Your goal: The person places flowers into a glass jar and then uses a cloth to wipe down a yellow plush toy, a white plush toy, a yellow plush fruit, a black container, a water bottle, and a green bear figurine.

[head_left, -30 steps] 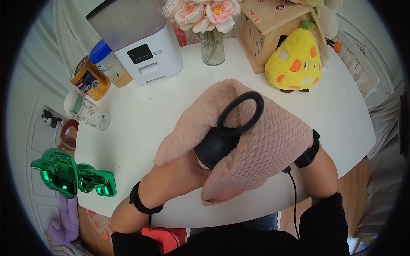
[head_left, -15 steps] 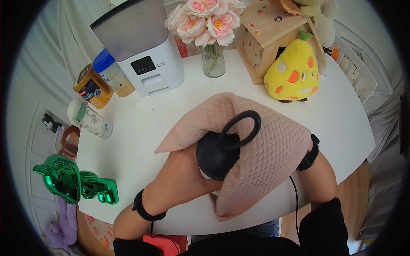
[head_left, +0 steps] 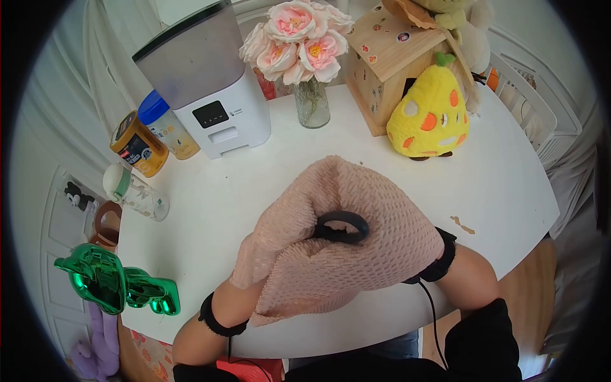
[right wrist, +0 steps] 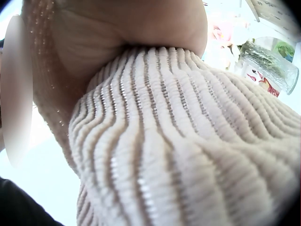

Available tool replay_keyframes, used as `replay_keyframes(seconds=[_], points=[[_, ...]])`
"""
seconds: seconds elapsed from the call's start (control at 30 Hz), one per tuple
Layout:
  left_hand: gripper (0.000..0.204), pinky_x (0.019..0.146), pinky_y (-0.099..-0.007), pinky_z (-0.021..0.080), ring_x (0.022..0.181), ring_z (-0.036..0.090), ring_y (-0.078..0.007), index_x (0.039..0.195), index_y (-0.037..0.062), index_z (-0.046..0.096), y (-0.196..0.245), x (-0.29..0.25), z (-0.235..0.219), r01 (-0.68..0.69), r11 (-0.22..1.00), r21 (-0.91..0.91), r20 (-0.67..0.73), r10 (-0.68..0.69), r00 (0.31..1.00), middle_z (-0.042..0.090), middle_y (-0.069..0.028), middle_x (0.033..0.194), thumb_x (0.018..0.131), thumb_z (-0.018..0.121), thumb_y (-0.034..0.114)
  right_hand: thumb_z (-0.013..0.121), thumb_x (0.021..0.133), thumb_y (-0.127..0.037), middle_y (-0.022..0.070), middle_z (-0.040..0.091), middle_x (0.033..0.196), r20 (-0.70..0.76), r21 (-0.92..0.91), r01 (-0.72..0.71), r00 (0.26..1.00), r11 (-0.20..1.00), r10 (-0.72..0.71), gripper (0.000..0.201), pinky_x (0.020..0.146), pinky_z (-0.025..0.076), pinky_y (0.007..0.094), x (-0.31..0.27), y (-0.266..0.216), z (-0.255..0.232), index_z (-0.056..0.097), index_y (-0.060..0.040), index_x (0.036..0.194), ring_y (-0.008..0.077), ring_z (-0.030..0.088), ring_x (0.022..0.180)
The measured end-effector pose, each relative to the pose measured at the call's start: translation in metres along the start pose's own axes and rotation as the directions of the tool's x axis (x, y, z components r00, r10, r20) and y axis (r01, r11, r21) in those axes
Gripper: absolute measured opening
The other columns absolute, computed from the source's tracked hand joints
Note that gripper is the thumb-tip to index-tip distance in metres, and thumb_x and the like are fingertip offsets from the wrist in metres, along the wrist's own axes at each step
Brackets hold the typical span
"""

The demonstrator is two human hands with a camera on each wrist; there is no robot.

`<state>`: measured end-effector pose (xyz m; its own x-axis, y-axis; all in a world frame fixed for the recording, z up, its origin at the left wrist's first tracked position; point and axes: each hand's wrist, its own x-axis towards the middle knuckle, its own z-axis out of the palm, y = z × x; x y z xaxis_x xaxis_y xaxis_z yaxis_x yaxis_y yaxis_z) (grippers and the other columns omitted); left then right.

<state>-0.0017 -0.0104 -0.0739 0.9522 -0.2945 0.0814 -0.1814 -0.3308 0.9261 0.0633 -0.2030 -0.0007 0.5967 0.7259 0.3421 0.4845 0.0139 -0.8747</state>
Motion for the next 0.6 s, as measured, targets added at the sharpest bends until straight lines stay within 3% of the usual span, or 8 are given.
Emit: replay_keyframes(seconds=[0.1,0.2,0.27,0.3,0.4,0.5,0.53,0.6], points=[[0.068,0.112,-0.0353,0.038,0.133,0.049,-0.0314,0.133,-0.0024,0.056,-0.011,-0.005,-0.001,0.106,0.98,-0.168,-0.013,-0.109,0.994,0.056,-0.0215,0.137,0.075,0.085,0.016,0.09,0.067,-0.023,0.0027,0.069,0.085,-0.08,0.297,-0.053,0.994,0.954,0.08,0.042,0.078,0.052,0.0276,-0.004,0.003,0.009,0.06,-0.0056,0.091,0.0128,0.065,0.081],[0.068,0.112,-0.0352,0.038,0.134,0.05,-0.031,0.133,-0.0032,0.056,-0.002,-0.002,-0.003,0.169,0.947,-0.273,-0.012,-0.178,0.984,0.056,-0.0217,0.137,0.075,0.085,0.016,0.088,0.069,-0.027,0.0055,0.066,0.097,0.024,0.174,-0.078,0.997,0.982,0.075,0.049,0.087,0.048,0.0299,-0.007,0.009,0.003,0.059,-0.006,0.103,0.016,0.062,0.093],[0.068,0.091,-0.0343,0.054,0.104,0.068,-0.0305,0.128,0.0013,0.056,0.027,0.006,-0.001,-0.02,0.956,0.291,-0.008,0.024,1.0,0.067,-0.0172,0.116,0.069,0.086,0.013,0.087,0.072,-0.031,0.0082,0.063,0.11,0.132,0.052,-0.095,0.987,0.994,0.087,0.057,0.096,0.044,0.0322,-0.011,0.014,-0.004,0.058,-0.0063,0.114,0.0191,0.059,0.105],[0.064,0.083,-0.0357,0.055,0.092,0.07,-0.031,0.119,0.0009,0.059,0.025,0.007,0.001,-0.041,0.964,0.261,-0.029,0.05,0.998,0.069,-0.0166,0.104,0.063,0.089,0.012,0.086,0.073,-0.032,0.0095,0.062,0.117,0.182,-0.011,-0.097,0.978,0.995,0.097,0.061,0.1,0.043,0.0334,-0.013,0.016,-0.009,0.058,-0.0065,0.12,0.0207,0.058,0.111],[0.061,0.085,-0.0355,0.055,0.095,0.07,-0.0305,0.116,0.0011,0.062,0.022,0.011,0.0,-0.152,0.949,0.277,0.008,0.156,0.988,0.069,-0.0161,0.105,0.064,0.089,0.012,0.084,0.076,-0.038,0.0136,0.057,0.136,0.319,-0.206,-0.091,0.935,0.974,0.155,0.074,0.114,0.037,0.0369,-0.015,0.018,-0.02,0.056,-0.0071,0.138,0.0254,0.053,0.129],[0.056,0.085,-0.0361,0.054,0.096,0.069,-0.0307,0.114,0.0004,0.063,0.024,0.01,0.0,-0.171,0.938,0.301,-0.028,0.187,0.982,0.07,-0.0152,0.106,0.065,0.087,0.01,0.086,0.071,-0.037,0.0123,0.059,0.13,0.394,-0.302,0.233,0.914,0.924,-0.102,0.075,0.109,0.04,0.0365,-0.014,0.01,-0.023,0.058,-0.0074,0.134,0.0255,0.056,0.122],[0.056,0.085,-0.0361,0.054,0.096,0.069,-0.0307,0.114,0.0004,0.063,0.024,0.01,0.001,-0.177,0.937,0.303,-0.022,0.192,0.981,0.07,-0.0152,0.106,0.065,0.087,0.01,0.086,0.071,-0.037,0.0123,0.059,0.13,0.388,-0.306,0.233,0.916,0.923,-0.102,0.075,0.109,0.04,0.0365,-0.012,0.012,-0.019,0.058,-0.0074,0.134,0.0255,0.056,0.122],[0.054,0.085,-0.0369,0.054,0.096,0.069,-0.0308,0.113,-0.0003,0.064,0.024,0.008,0.003,-0.186,0.904,0.385,-0.107,0.244,0.964,0.07,-0.0142,0.106,0.066,0.086,0.011,0.084,0.063,-0.017,0.0142,0.058,0.109,0.195,-0.181,0.263,0.954,0.948,-0.227,0.067,0.089,0.05,0.0334,-0.007,0.017,-0.005,0.054,-0.0042,0.121,0.0242,0.062,0.1]])
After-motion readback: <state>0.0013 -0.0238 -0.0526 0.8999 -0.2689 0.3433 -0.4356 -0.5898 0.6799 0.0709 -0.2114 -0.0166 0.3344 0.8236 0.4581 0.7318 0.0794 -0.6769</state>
